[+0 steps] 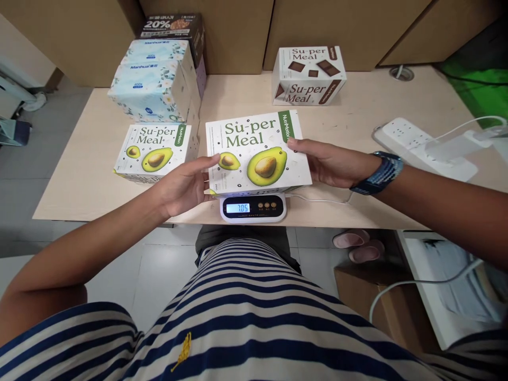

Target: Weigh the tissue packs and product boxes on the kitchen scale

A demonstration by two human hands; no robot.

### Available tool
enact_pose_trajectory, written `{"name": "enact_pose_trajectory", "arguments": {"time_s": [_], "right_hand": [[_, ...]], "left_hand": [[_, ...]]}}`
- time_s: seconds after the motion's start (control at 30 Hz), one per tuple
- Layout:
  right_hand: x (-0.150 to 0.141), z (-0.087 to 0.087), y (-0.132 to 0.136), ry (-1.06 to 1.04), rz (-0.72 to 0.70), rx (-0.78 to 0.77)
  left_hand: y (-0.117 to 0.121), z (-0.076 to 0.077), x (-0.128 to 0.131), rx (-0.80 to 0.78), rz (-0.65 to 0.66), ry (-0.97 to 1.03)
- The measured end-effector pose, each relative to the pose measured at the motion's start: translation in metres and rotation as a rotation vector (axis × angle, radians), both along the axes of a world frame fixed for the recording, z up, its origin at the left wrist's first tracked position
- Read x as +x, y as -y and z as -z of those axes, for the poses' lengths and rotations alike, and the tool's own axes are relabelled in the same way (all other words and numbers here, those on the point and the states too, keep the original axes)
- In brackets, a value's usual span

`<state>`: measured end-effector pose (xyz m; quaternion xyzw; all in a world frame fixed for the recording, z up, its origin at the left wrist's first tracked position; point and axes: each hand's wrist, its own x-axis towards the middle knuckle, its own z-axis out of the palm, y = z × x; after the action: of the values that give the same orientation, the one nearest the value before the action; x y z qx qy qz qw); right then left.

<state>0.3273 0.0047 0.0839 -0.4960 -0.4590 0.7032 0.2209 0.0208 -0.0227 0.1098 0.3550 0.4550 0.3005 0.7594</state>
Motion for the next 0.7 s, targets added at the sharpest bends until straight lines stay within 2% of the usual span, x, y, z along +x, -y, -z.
{"name": "enact_pose_trajectory", "arguments": {"time_s": [0.17,0.37,0.57,0.7], "right_hand": [[-0.005,-0.004,0.003,-0.115,0.038,-0.014],[-0.001,-0.009,0.007,-0.164,0.034,0.006],[0.000,-0.024,0.010,-0.145,-0.046,0.042],[-0.001,-0.027,0.010,-0.075,-0.055,0.033]], "left_hand": [[0.001,-0.014,-0.002,-0.015,-0.004,-0.060],[0.004,-0.028,-0.006,-0.089,-0.006,0.006],[0.005,-0.030,-0.007,-0.064,-0.006,0.015],[0.003,-0.027,-0.008,-0.079,-0.001,0.026]]}}
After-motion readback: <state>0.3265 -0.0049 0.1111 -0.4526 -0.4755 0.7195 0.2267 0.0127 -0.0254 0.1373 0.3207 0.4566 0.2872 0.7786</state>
